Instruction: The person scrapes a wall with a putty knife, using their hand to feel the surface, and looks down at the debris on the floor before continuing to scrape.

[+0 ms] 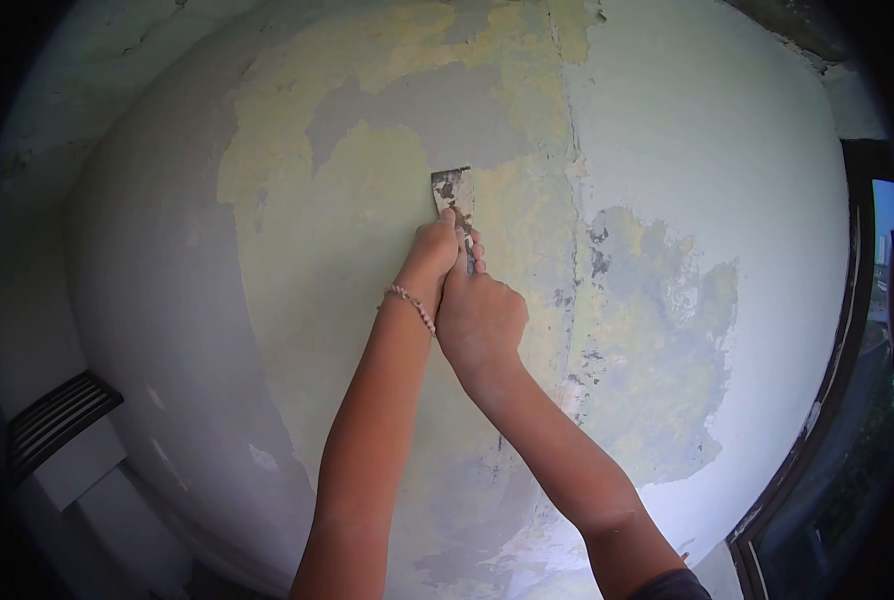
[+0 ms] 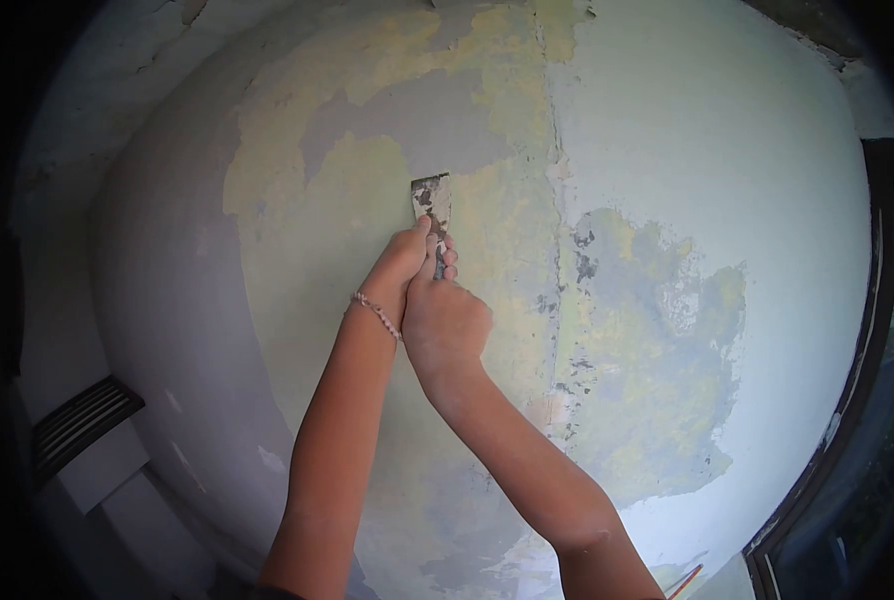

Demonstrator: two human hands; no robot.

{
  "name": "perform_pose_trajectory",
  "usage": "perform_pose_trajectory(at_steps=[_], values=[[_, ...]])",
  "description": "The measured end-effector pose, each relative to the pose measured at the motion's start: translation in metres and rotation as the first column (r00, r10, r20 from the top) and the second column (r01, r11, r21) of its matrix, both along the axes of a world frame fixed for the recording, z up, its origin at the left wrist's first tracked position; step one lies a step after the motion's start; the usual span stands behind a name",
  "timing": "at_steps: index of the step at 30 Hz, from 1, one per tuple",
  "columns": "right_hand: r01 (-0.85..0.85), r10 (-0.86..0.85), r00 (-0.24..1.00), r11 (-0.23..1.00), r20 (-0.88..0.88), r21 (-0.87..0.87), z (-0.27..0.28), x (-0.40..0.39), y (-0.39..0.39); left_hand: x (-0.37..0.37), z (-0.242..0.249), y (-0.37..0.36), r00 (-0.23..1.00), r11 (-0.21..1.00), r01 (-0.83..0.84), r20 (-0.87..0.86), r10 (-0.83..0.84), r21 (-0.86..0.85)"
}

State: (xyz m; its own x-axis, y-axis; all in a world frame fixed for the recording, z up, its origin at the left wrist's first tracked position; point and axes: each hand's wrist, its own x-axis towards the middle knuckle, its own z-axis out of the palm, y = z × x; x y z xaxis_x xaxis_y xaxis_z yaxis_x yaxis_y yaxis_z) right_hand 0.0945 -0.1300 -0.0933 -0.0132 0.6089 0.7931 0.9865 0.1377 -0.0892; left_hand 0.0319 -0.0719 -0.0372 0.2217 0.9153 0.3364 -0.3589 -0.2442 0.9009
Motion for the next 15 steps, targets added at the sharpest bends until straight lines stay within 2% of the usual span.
perform_pose_trajectory(at_steps=[1, 4, 7, 10, 13, 15], values=[[0.001, -0.001, 1.000, 1.000, -0.006, 0.010, 0.003, -0.001, -0.002, -0.001, 0.003, -0.002, 1.000, 1.000, 0.006, 0.001, -0.006, -0.009], [0.015, -0.010, 1.000, 0.979, -0.025, 0.205, -0.019, -0.001, -0.006, -0.002, -0.013, -0.002, 0.998, 0.999, 0.032, -0.060, -0.032, -0.004], [0.017, -0.017, 1.000, 1.000, -0.010, -0.004, -0.004, -0.003, 0.000, 0.001, -0.006, 0.002, 0.999, 0.999, -0.021, 0.029, 0.022, -0.026], [0.010, -0.010, 1.000, 1.000, -0.001, 0.024, 0.005, -0.004, 0.001, -0.002, 0.004, -0.003, 1.000, 1.000, 0.004, 0.024, -0.003, -0.030], [-0.002, 0.003, 1.000, 0.990, -0.001, 0.142, -0.012, 0.003, -0.005, 0.002, -0.008, -0.009, 0.997, 0.998, 0.000, 0.075, 0.004, -0.061], [-0.011, 0.009, 1.000, 0.995, 0.018, 0.095, -0.029, 0.007, -0.008, 0.003, -0.030, -0.001, 0.998, 0.999, 0.022, 0.062, -0.019, -0.050]])
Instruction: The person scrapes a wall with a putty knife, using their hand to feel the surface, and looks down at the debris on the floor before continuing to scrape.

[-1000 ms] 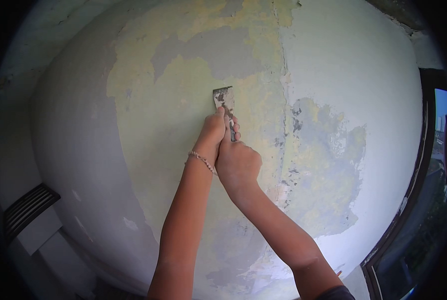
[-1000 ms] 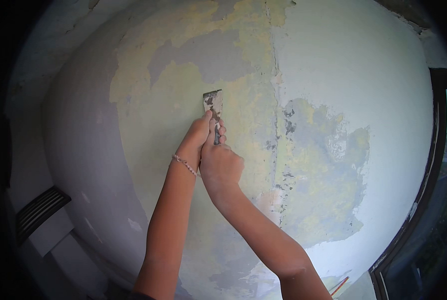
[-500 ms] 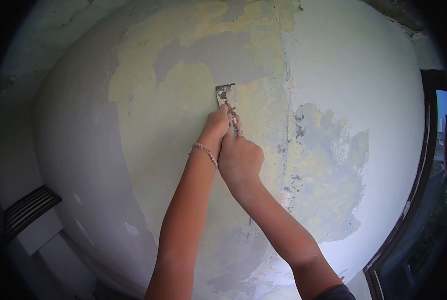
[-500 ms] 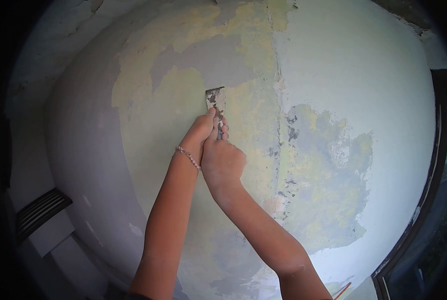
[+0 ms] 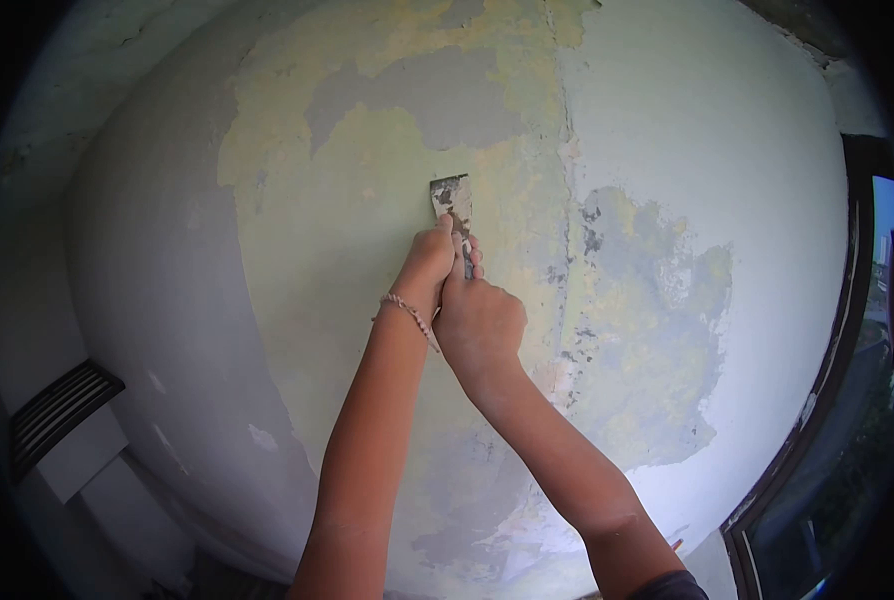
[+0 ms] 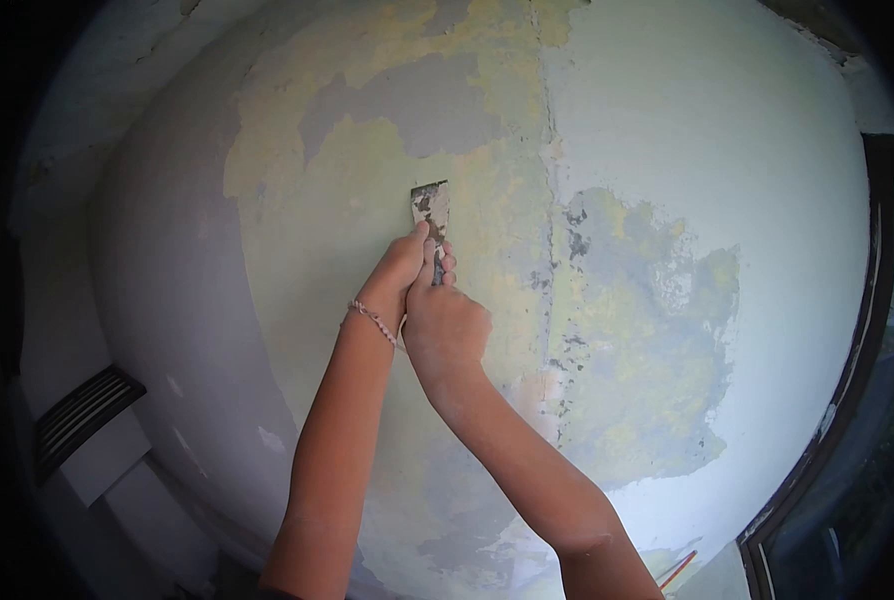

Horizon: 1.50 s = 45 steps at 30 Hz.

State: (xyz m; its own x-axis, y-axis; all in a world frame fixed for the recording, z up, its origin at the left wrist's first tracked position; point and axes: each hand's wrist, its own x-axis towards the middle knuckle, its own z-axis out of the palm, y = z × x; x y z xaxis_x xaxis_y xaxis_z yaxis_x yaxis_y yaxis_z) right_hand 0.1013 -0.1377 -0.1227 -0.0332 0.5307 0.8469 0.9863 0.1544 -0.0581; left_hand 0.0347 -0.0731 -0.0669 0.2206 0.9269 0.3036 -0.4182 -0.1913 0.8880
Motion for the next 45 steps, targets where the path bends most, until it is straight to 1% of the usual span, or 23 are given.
perform_pose_trajectory(at_steps=[1, 4, 6, 8, 9, 10, 11, 13, 15, 17, 18, 21, 24, 25, 28, 31, 32, 33, 36, 37, 39, 42, 45], values=[[-0.001, 0.001, 1.000, 1.000, 0.006, -0.025, -0.012, 0.003, -0.002, 0.002, -0.013, -0.001, 1.000, 1.000, 0.014, -0.010, -0.013, 0.005], [-0.078, 0.076, 0.995, 0.996, -0.062, -0.036, -0.062, 0.018, -0.013, 0.014, -0.067, -0.019, 0.993, 0.992, -0.112, -0.030, 0.114, 0.065], [-0.144, 0.126, 0.983, 0.980, -0.136, -0.139, -0.110, 0.031, -0.023, 0.021, -0.117, -0.033, 0.983, 0.985, -0.164, -0.074, 0.168, 0.059], [-0.264, 0.236, 0.948, 0.958, -0.212, -0.110, -0.158, 0.044, -0.039, 0.032, -0.196, -0.022, 0.918, 0.908, -0.353, -0.102, 0.383, 0.227], [-0.277, 0.240, 0.944, 0.950, -0.227, -0.144, -0.182, 0.049, -0.043, 0.037, -0.218, -0.036, 0.931, 0.930, -0.323, -0.115, 0.346, 0.177], [-0.291, 0.246, 0.939, 0.940, -0.240, -0.176, -0.203, 0.054, -0.045, 0.039, -0.244, -0.035, 0.972, 0.974, -0.217, -0.080, 0.222, 0.065], [-0.307, 0.250, 0.933, 0.929, -0.257, -0.209, -0.213, 0.058, -0.042, 0.040, -0.266, -0.030, 0.984, 0.984, -0.168, -0.051, 0.171, 0.065], [-0.322, 0.276, 0.929, 0.931, -0.246, -0.174, -0.213, 0.066, -0.029, 0.046, -0.269, -0.036, 0.983, 0.979, -0.181, 0.052, 0.177, 0.091], [-0.284, 0.244, 0.944, 0.943, -0.222, -0.174, -0.200, 0.066, -0.023, 0.042, -0.248, -0.032, 0.986, 0.964, -0.160, -0.021, 0.168, 0.211], [-0.201, 0.163, 0.968, 0.958, -0.190, -0.205, -0.161, 0.059, -0.016, 0.035, -0.210, -0.031, 0.988, 0.949, -0.120, -0.060, 0.143, 0.293], [-0.188, 0.157, 0.969, 0.971, -0.193, -0.150, -0.143, 0.054, -0.010, 0.033, -0.186, -0.030, 0.991, 0.943, -0.094, -0.061, 0.120, 0.318], [-0.113, 0.114, 0.976, 0.993, -0.183, 0.017, -0.082, 0.037, 0.005, 0.024, -0.114, -0.027, 0.989, 0.949, -0.112, -0.055, 0.134, 0.295], [-0.089, 0.083, 0.976, 0.996, -0.202, -0.022, -0.024, 0.020, 0.009, 0.005, -0.047, -0.013, 0.991, 0.966, -0.070, -0.095, 0.096, 0.247], [-0.105, 0.109, 0.973, 0.994, -0.203, 0.028, -0.012, 0.014, 0.013, -0.001, -0.028, -0.007, 0.992, 0.973, -0.056, -0.096, 0.079, 0.223], [-0.124, 0.150, 0.964, 0.984, -0.218, 0.126, 0.025, -0.001, 0.021, -0.013, 0.023, 0.011, 0.989, 0.950, -0.073, -0.101, 0.108, 0.303], [-0.095, 0.130, 0.955, 0.985, -0.265, 0.141, 0.042, -0.016, 0.027, -0.016, 0.045, 0.013, 0.991, 0.962, -0.094, -0.068, 0.116, 0.257], [-0.087, 0.132, 0.953, 0.982, -0.273, 0.170, 0.040, -0.021, 0.033, -0.022, 0.046, 0.017, 0.992, 0.963, -0.044, -0.100, 0.073, 0.268], [-0.080, 0.133, 0.949, 0.978, -0.286, 0.192, 0.036, -0.024, 0.038, -0.022, 0.042, 0.020, 0.992, 0.958, -0.052, -0.097, 0.083, 0.283], [-0.083, 0.111, 0.939, 0.992, -0.325, 0.098, 0.033, -0.023, 0.043, -0.017, 0.036, 0.029, 0.994, 0.929, -0.071, -0.052, 0.096, 0.362], [-0.091, 0.136, 0.943, 0.983, -0.303, 0.159, 0.039, -0.019, 0.045, -0.014, 0.038, 0.035, 0.997, 0.913, -0.068, -0.013, 0.080, 0.402], [-0.108, 0.183, 0.951, 0.952, -0.251, 0.287, 0.061, -0.010, 0.050, -0.011, 0.059, 0.041, 0.996, 0.882, -0.090, 0.039, 0.082, 0.463], [-0.083, 0.152, 0.961, 0.956, -0.233, 0.281, 0.101, -0.005, 0.041, -0.004, 0.099, 0.034, 0.992, 0.881, -0.124, 0.078, 0.099, 0.456], [-0.038, 0.102, 0.975, 0.951, -0.196, 0.305, 0.072, -0.002, 0.048, -0.002, 0.072, 0.036, 0.986, 0.855, -0.152, 0.018, 0.165, 0.495]])
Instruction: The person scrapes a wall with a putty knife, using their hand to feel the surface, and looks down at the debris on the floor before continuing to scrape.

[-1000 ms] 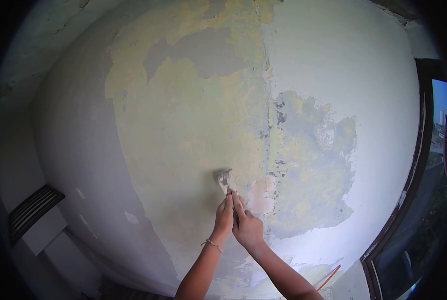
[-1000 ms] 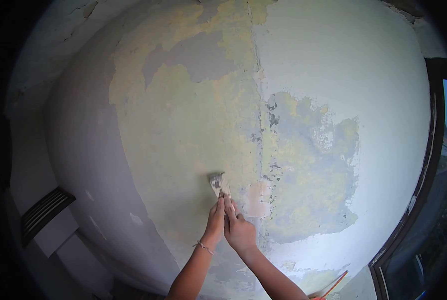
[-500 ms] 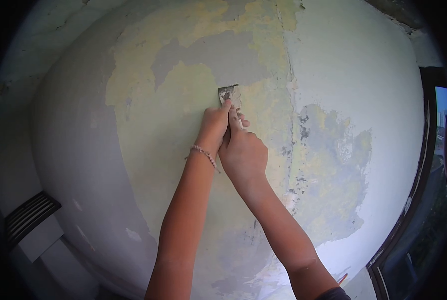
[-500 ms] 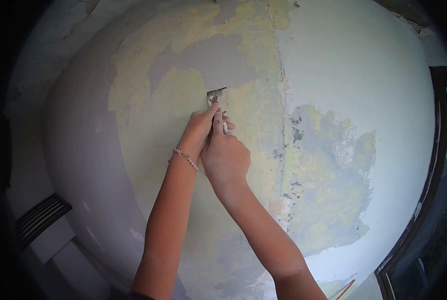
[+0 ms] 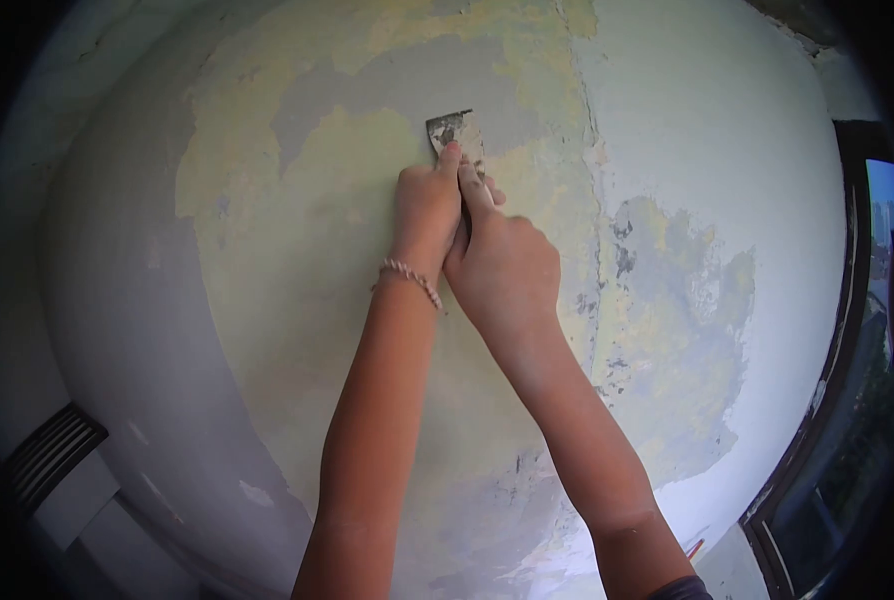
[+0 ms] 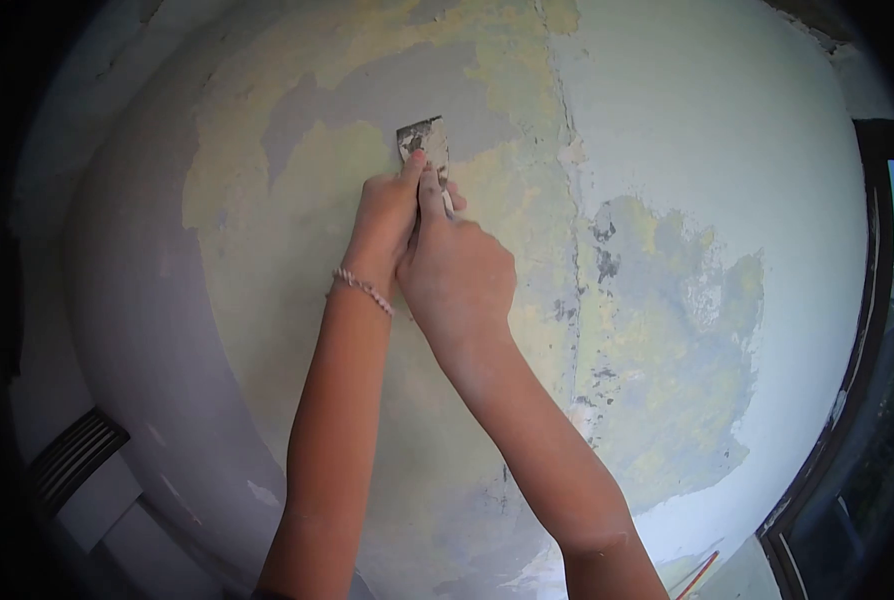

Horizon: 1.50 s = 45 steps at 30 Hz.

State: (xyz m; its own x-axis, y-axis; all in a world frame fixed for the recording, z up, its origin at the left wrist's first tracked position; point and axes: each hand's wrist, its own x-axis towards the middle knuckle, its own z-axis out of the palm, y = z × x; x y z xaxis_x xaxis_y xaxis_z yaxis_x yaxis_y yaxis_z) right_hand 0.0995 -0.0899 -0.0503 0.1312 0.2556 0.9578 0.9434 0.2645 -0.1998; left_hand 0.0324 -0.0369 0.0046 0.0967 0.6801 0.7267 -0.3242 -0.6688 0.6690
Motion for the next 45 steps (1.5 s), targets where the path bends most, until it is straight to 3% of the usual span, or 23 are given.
perform_pose_trajectory(at_steps=[3, 6, 11, 14, 17, 20, 23, 26, 29, 32, 35, 38, 41, 44, 45], values=[[-0.032, 0.031, 0.999, 0.998, -0.018, -0.057, -0.049, -0.003, -0.013, -0.002, -0.053, -0.009, 1.000, 0.998, 0.006, -0.019, -0.007, -0.063], [-0.038, 0.035, 0.999, 0.991, -0.028, -0.130, -0.071, -0.007, -0.014, -0.006, -0.073, -0.017, 1.000, 0.990, -0.020, -0.013, 0.019, -0.142], [-0.069, 0.068, 0.998, 0.997, -0.018, -0.039, -0.011, -0.003, -0.005, -0.004, -0.015, 0.005, 0.999, 0.999, 0.007, 0.044, -0.005, -0.037], [-0.083, 0.082, 0.996, 0.996, -0.036, -0.041, 0.000, -0.005, -0.014, -0.007, -0.004, -0.015, 1.000, 0.992, -0.020, 0.011, 0.022, -0.124], [-0.072, 0.063, 0.996, 0.982, -0.058, -0.175, -0.035, -0.009, -0.039, -0.010, -0.044, -0.021, 0.991, 0.989, -0.074, -0.119, 0.058, -0.132], [-0.076, 0.067, 0.997, 0.973, -0.048, -0.216, -0.034, -0.003, -0.028, -0.002, -0.044, -0.012, 0.999, 0.992, -0.042, -0.032, 0.038, -0.117], [-0.086, 0.081, 0.996, 0.985, -0.036, -0.148, -0.026, -0.003, -0.020, -0.003, -0.031, -0.011, 1.000, 0.986, -0.025, -0.019, 0.023, -0.165], [-0.112, 0.100, 0.993, 0.971, -0.065, -0.209, -0.028, -0.004, -0.025, -0.003, -0.035, -0.022, 0.995, 0.986, -0.090, -0.050, 0.084, -0.139], [-0.112, 0.099, 0.993, 0.953, -0.059, -0.282, -0.030, 0.004, -0.037, 0.003, -0.045, -0.014, 0.999, 0.990, -0.028, 0.025, 0.032, -0.139], [-0.125, 0.123, 0.992, 0.989, -0.036, -0.076, -0.027, 0.007, -0.010, 0.003, -0.033, 0.006, 1.000, 0.991, -0.015, 0.023, 0.018, -0.135], [-0.115, 0.096, 0.992, 0.961, -0.087, -0.251, -0.022, -0.008, -0.027, -0.007, -0.029, -0.014, 0.998, 0.989, -0.013, -0.062, 0.004, -0.150], [-0.157, 0.141, 0.985, 0.971, -0.098, -0.182, -0.028, -0.004, -0.033, -0.004, -0.035, -0.022, 1.000, 0.992, -0.014, -0.021, 0.011, -0.125], [-0.109, 0.090, 0.993, 0.954, -0.080, -0.281, -0.024, -0.002, -0.031, -0.001, -0.036, -0.009, 0.999, 0.991, -0.029, -0.017, 0.027, -0.129], [-0.071, 0.069, 0.995, 0.997, -0.072, -0.031, -0.028, -0.011, -0.006, -0.006, -0.025, -0.005, 1.000, 0.982, 0.000, -0.011, -0.002, -0.187], [-0.089, 0.080, 0.993, 0.990, -0.086, -0.107, -0.029, -0.012, -0.011, -0.008, -0.029, -0.008, 1.000, 0.986, -0.002, -0.022, -0.002, -0.166]])
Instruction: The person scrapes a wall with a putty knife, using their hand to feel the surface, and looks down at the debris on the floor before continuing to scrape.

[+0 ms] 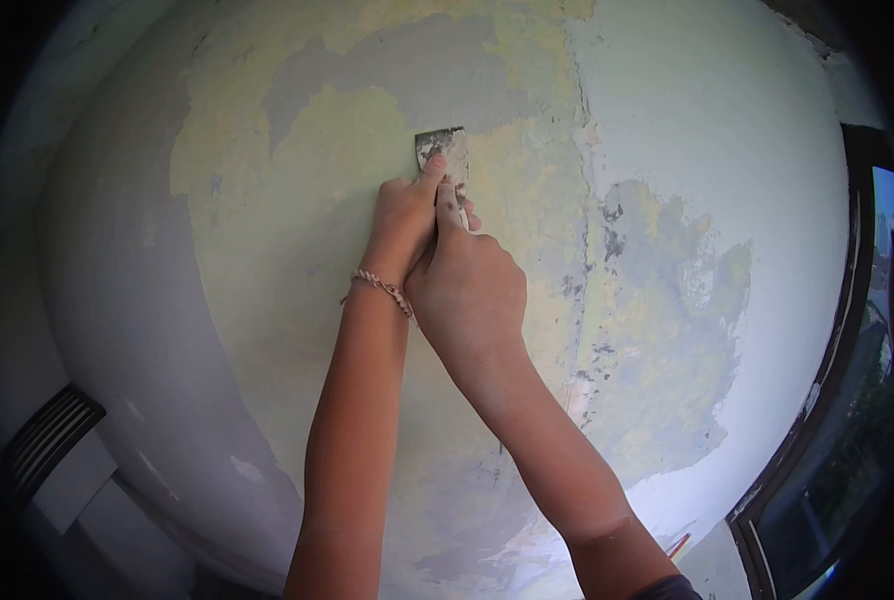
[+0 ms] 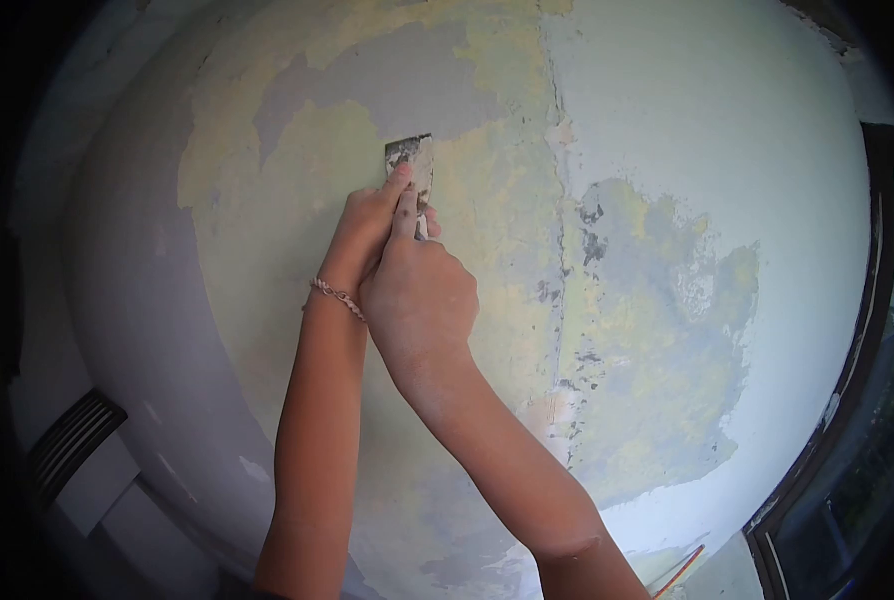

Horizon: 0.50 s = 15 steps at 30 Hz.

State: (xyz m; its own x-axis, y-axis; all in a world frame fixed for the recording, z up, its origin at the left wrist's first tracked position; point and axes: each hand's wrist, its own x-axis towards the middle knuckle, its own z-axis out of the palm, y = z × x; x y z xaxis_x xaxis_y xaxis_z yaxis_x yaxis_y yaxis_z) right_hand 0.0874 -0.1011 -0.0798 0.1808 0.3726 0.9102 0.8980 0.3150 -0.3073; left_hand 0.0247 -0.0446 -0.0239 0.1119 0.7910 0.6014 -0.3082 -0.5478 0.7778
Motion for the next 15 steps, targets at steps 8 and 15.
perform_pose_trajectory(at_steps=[8, 15], values=[[-0.007, 0.007, 1.000, 0.997, -0.002, 0.075, 0.021, 0.002, 0.001, 0.002, 0.024, 0.010, 0.994, 0.987, -0.110, -0.005, 0.111, 0.117], [0.018, -0.022, 0.996, 0.999, 0.089, 0.051, 0.004, 0.007, -0.003, 0.002, 0.005, 0.011, 0.979, 0.975, -0.178, -0.077, 0.189, 0.136]])
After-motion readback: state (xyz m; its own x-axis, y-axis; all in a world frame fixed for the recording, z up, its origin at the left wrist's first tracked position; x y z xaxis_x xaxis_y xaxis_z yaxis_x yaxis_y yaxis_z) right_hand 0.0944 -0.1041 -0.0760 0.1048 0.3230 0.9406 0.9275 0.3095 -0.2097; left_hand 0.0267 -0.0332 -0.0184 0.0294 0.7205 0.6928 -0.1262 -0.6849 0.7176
